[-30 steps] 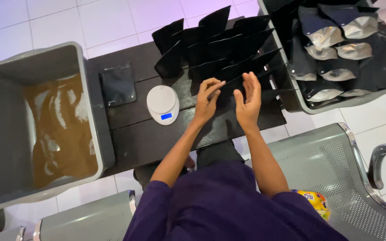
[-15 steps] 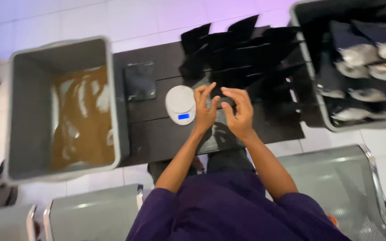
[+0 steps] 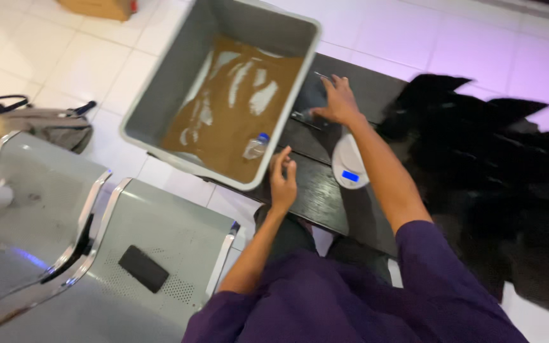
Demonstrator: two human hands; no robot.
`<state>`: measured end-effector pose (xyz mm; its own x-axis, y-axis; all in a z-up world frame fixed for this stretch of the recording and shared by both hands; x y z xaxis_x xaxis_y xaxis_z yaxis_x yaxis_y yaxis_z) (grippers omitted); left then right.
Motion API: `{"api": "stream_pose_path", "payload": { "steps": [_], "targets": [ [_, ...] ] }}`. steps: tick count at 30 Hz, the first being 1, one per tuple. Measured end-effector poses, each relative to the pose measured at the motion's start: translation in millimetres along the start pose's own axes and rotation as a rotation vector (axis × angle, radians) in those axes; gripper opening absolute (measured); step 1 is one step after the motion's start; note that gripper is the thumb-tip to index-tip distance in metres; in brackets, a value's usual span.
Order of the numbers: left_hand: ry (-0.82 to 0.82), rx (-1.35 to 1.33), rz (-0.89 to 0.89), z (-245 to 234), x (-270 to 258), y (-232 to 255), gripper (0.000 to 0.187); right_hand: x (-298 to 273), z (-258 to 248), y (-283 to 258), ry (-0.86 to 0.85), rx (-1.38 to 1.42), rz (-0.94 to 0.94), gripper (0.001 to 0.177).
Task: The person scoops a brown granular substance from a large bin into black pouches using a small scoop. They place each pouch on a digital scale to check the weight, then remove it and repeat the process with another pouch.
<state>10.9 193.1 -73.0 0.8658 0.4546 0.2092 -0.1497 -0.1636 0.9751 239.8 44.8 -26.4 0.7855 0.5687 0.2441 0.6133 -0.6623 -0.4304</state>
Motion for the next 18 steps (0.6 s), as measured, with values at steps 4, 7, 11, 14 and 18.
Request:
{"api": "stream_pose_path", "payload": {
  "steps": [4, 7, 11, 14, 18],
  "targets": [
    [0.007, 0.067, -0.094, -17, -13, -18, 0.038, 8, 43, -5, -0.518, -0.192, 0.064, 0.138],
    [0.006, -0.005, -0.122, -17, -12, -29, 0.038, 5, 77, 4, -0.601, -0.222, -0.008, 0.116],
    [-0.061, -0.064, -0.118, -5, -4, -15, 0.037, 4, 89, 26, -0.658, -0.057, -0.019, 0.081],
    [-0.116, -0.077, -0.123, 3, -2, -2, 0.037, -4, 46, 13, -0.487, 0.208, -0.010, 0.057],
    [-0.163, -0.130, -0.153, 13, -3, -13, 0.037, -26, 55, 67, -0.171, 0.130, 0.082, 0.040]
  ]
}}
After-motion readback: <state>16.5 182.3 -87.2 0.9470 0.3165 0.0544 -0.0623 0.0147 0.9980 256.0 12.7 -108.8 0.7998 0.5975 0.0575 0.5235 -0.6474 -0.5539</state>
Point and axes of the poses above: each hand's wrist, its own x-axis towards the middle knuckle, its own z-axis out of the palm, y = z × x, the point moved 4 cm from there along x, towards the middle knuckle, and after that the axes turned 10 degrees about -z, right-handed, at the moved point
